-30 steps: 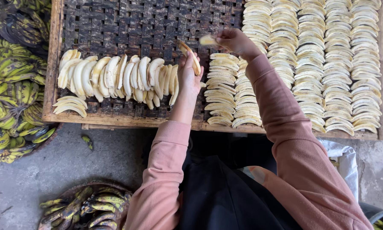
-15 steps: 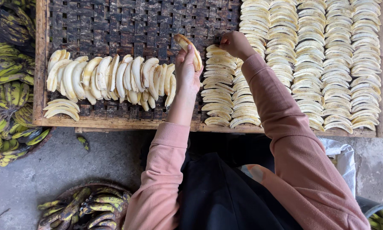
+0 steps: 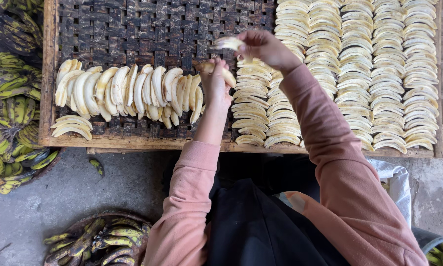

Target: The person sits at a woven bamboo drying tray and places peeled banana halves one at a time onto the tray, arranging them in neat curved rows alongside already laid-out slices, filling the empty woven surface.

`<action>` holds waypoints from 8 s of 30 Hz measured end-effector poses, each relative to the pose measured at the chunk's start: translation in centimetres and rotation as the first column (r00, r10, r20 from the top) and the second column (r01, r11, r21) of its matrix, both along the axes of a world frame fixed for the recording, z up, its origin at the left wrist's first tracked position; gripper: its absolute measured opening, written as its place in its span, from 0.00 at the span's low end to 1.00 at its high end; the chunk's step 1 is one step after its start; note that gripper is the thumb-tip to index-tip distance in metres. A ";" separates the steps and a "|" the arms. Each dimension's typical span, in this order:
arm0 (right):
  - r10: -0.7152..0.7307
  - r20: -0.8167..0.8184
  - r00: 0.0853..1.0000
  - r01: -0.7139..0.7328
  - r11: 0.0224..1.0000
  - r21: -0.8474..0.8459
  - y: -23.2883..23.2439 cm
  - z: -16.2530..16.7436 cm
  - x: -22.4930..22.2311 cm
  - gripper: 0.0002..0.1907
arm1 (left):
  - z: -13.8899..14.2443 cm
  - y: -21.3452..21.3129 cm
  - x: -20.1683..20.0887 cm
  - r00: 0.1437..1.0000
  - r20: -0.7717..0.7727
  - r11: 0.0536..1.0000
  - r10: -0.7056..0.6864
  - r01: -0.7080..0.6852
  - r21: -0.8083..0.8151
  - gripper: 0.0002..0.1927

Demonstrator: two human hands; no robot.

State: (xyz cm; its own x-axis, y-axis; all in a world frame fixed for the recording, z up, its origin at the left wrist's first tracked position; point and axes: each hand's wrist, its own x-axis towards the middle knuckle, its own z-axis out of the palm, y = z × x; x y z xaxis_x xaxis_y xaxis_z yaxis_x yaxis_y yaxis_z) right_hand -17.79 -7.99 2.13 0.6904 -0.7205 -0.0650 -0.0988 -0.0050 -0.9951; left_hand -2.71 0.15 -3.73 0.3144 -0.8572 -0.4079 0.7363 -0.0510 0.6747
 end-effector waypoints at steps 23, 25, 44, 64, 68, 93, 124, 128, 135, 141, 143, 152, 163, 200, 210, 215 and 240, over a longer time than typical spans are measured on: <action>0.151 0.220 0.964 -0.199 0.956 0.217 -1.2 0.1 -0.6 0.18 | -0.2 -1.5 0.7 0.663 0.717 0.956 -0.215 0.293 0.016 0.27; 0.147 0.092 0.985 -0.152 0.987 0.046 -1.3 0.6 -0.1 0.12 | -0.5 -1.8 0.5 0.632 0.743 0.966 -0.220 0.246 0.076 0.27; -0.593 -0.278 0.756 0.005 0.430 -0.903 -1.6 -4.2 -0.2 0.12 | -4.6 2.1 3.4 -0.652 0.621 0.643 -0.434 0.259 0.721 0.23; -0.196 0.270 0.943 0.058 0.893 0.446 -1.0 -2.6 2.5 0.08 | 0.8 -1.4 8.2 0.359 0.931 0.866 0.069 0.441 -0.234 0.27; -0.489 0.039 0.871 0.478 0.865 0.155 -4.0 -2.0 0.5 0.05 | 1.6 -0.9 9.7 0.334 0.924 0.946 0.188 0.193 -0.262 0.20; -0.475 -0.646 0.598 0.067 0.832 -0.550 15.1 -9.0 15.2 0.61 | 2.8 1.4 14.2 0.606 0.681 0.885 0.412 -0.087 -0.458 0.14; -0.345 -0.180 0.921 0.233 0.860 -0.455 -0.6 0.4 3.8 0.11 | 0.1 -1.1 5.4 0.995 0.069 0.998 -0.066 0.066 -0.008 0.15; -0.326 0.058 0.944 0.331 0.936 -0.118 -4.8 0.6 1.4 0.11 | -0.6 -1.7 7.0 0.987 -0.142 0.997 0.072 -0.071 0.010 0.17; -0.262 -0.214 0.941 0.182 0.925 -0.334 -8.2 -0.2 -0.6 0.11 | -2.3 -1.8 6.8 0.986 -0.157 0.998 0.050 -0.054 -0.020 0.20; -0.229 -0.318 0.920 0.031 0.852 -0.523 -8.4 -0.4 -2.1 0.17 | -2.7 -1.6 6.2 0.987 -0.160 0.999 0.003 -0.011 -0.045 0.21; -0.454 -0.372 0.810 0.131 0.757 -0.640 -7.9 -0.5 -2.6 0.14 | -2.6 -1.5 6.1 0.985 -0.175 0.998 0.011 -0.021 -0.059 0.21; -0.713 -0.429 0.554 0.196 0.613 -0.765 -6.2 -3.7 -3.7 0.11 | -1.8 -1.0 6.2 0.985 -0.171 0.998 -0.002 -0.009 -0.066 0.21; -0.767 -0.361 0.531 0.205 0.529 -0.823 -5.5 -2.3 -1.9 0.04 | -1.6 -0.8 6.4 0.984 -0.180 0.998 0.006 -0.017 -0.059 0.21; -0.277 -0.560 0.781 -0.086 0.841 -0.535 -1.9 -6.0 10.0 0.25 | 3.2 1.2 10.6 0.968 -0.029 0.958 0.249 -0.251 -0.142 0.31; -0.344 -0.759 0.553 -0.254 0.798 -0.547 0.8 -6.1 12.5 0.39 | 1.5 1.4 10.8 0.974 -0.170 0.970 0.149 -0.177 -0.168 0.26; -0.566 -0.715 0.410 -0.434 0.569 -0.699 2.7 -5.1 14.4 0.38 | 1.5 1.6 11.3 0.973 -0.184 0.967 0.141 -0.175 -0.185 0.24; 0.085 -0.540 0.837 -0.409 0.754 -0.515 0.4 -4.9 10.2 0.31 | 3.9 4.0 15.2 0.896 -0.320 0.900 0.308 -0.383 -0.206 0.18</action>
State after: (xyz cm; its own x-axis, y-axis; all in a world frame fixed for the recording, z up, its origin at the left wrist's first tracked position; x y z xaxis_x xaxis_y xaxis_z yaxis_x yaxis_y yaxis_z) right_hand -7.59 -7.55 -2.74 0.8489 -0.5266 -0.0448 -0.4419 -0.6608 -0.6066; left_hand 12.45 4.20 0.14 0.5189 -0.8002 -0.3008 0.8305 0.3885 0.3991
